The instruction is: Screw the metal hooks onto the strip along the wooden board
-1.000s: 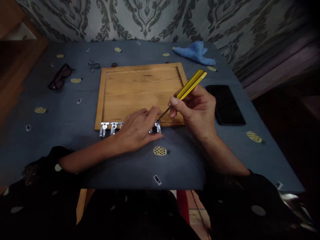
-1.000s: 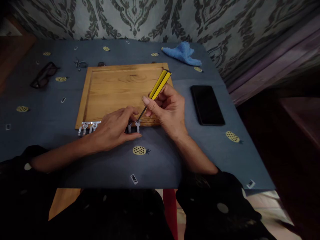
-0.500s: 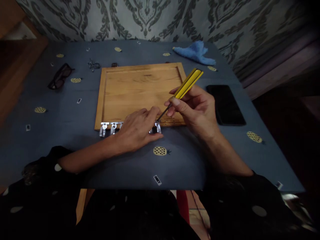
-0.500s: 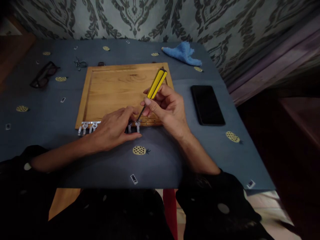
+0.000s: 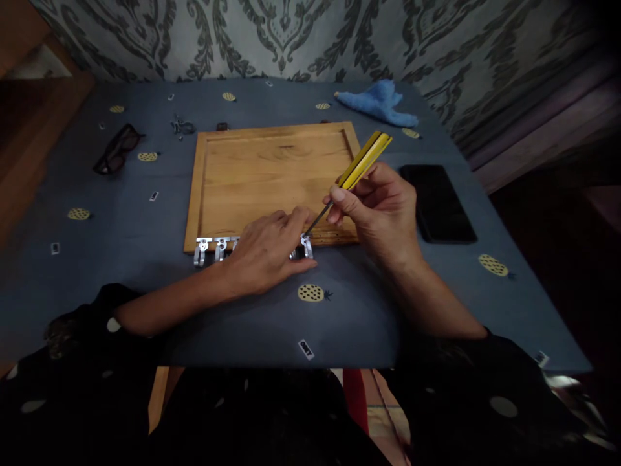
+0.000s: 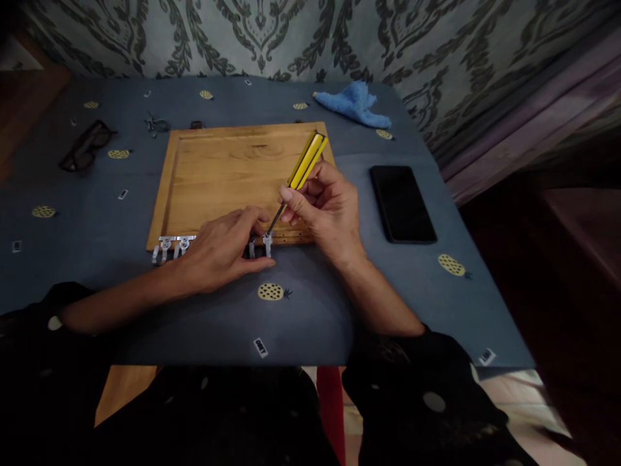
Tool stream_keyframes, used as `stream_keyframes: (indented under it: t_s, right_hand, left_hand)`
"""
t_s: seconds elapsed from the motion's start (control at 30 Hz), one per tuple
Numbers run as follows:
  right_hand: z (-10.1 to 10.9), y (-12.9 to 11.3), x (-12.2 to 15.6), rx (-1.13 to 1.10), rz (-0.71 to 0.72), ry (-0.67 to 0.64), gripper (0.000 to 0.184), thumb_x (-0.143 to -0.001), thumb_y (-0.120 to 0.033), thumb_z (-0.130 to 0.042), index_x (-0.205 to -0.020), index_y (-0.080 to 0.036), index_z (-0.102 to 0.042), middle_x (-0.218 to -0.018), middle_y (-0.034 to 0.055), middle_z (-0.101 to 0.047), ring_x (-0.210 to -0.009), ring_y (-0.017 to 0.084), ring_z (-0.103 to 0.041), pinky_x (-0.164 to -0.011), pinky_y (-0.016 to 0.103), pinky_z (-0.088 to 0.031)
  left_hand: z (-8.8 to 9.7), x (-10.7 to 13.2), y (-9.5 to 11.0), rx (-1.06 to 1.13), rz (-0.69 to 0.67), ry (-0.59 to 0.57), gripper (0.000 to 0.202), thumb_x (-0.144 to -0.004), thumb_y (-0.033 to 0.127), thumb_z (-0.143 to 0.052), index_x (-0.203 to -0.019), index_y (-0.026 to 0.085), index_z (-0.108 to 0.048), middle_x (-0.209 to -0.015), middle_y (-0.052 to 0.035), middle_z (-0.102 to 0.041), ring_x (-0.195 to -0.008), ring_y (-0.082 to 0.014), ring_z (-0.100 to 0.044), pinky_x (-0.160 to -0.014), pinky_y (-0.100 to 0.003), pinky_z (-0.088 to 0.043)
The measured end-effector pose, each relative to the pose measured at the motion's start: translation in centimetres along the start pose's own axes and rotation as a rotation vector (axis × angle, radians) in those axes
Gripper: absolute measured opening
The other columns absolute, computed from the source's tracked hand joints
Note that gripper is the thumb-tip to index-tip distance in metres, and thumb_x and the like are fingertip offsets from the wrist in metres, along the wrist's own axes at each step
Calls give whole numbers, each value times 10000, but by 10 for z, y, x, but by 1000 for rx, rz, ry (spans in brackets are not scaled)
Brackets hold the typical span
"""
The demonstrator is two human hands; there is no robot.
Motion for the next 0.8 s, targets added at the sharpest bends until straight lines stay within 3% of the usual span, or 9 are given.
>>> stream_keyframes:
  t_s: [0.43, 0.6, 0.8]
  right_hand:
    - [9, 20, -2, -40, -68, 97, 406, -731, -533, -851, -802, -267, -552, -688, -57, -660, -479, 111, -612, -434, 241, -517]
    - [17, 18, -2, -17, -17, 127, 337, -819, -516, -786, -854, -282, -546, -737, -37, -692, -518, 130, -640, -469, 260, -520]
    - [10, 11, -1, -36, -36, 101, 371, -753, -512, -845, -813, -278, -563, -723, -45, -684, -465, 111, -598, -446, 261, -511]
  left_hand:
    - [-1, -1, 0, -10, 23, -29, 547, -849, 393, -745, -1237, 166, -434, -1087, -86, -706, -985, -243, -657, -793, -363, -507]
    - [-1, 0, -1, -5, 15, -12, 553, -846, 400, -746, -1237, 167, -432, -1081, -86, -707, -979, -245, -661, -785, -362, -507]
    - [-4, 0, -3, -19, 20, -13, 545, -843, 435, -745, -1206, 164, -443, -1083, -92, -706, -985, -249, -662, -796, -369, -515]
Point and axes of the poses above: each hand's wrist, its own x-axis away from the middle knuckle, its own z-axis out of the back of the hand, y = z × x, the point moved 8 cm from there along -x, towards the middle knuckle
